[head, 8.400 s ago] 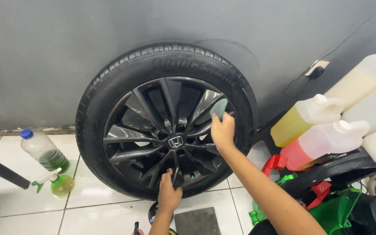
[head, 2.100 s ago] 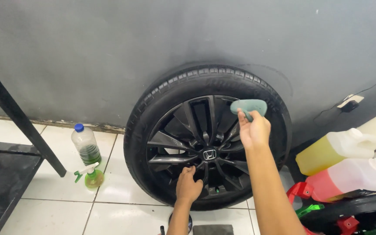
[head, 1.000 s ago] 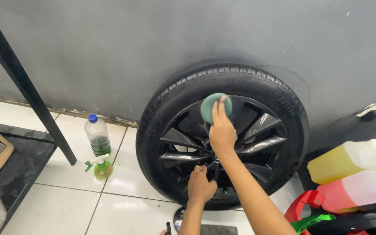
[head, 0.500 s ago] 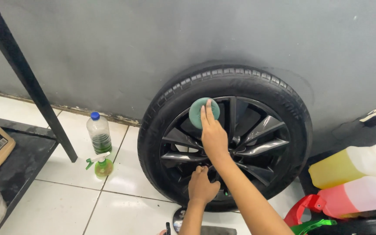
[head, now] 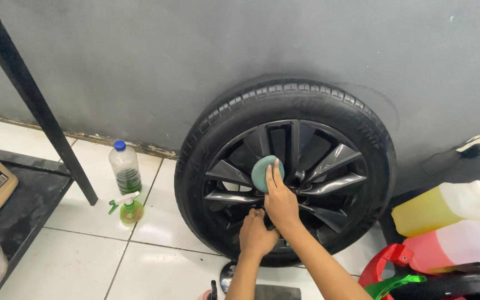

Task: The person cleans a car wheel using a sponge and cleaning solution. They scrub the spokes and rim of the wheel in a circular motion, focusing on the center and outer edges.

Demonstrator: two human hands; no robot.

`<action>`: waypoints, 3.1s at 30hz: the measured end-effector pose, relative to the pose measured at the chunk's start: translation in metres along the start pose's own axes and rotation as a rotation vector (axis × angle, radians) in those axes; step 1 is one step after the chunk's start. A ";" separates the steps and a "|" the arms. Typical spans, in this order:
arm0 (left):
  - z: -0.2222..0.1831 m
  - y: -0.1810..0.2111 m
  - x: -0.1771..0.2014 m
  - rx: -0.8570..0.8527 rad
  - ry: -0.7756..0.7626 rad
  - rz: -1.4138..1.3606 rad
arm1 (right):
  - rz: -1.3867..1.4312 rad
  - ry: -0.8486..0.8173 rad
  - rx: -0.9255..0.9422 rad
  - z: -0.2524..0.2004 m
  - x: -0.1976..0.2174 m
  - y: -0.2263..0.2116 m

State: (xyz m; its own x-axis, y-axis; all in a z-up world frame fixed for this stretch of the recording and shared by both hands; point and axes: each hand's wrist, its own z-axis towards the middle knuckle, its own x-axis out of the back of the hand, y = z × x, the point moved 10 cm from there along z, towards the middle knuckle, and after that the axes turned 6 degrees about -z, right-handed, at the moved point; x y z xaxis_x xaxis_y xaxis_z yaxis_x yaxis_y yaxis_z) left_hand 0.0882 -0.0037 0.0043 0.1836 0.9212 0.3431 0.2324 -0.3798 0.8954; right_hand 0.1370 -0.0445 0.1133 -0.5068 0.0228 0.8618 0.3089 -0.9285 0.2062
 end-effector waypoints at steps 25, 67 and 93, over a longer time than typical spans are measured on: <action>0.006 -0.006 -0.010 -0.008 -0.029 0.034 | 0.394 -0.062 -0.209 0.055 0.008 0.003; 0.001 -0.016 -0.016 0.010 -0.031 -0.041 | 0.553 -0.004 -0.317 -0.002 0.052 0.044; -0.005 -0.010 -0.010 -0.005 -0.017 -0.038 | -0.387 0.241 0.130 -0.005 0.037 0.016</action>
State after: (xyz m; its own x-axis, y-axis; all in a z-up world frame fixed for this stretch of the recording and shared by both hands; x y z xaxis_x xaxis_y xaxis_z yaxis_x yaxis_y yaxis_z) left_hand 0.0792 -0.0081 -0.0066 0.1914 0.9333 0.3039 0.2349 -0.3442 0.9090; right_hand 0.1190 -0.0605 0.1457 -0.7721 0.2569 0.5813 0.1508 -0.8144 0.5603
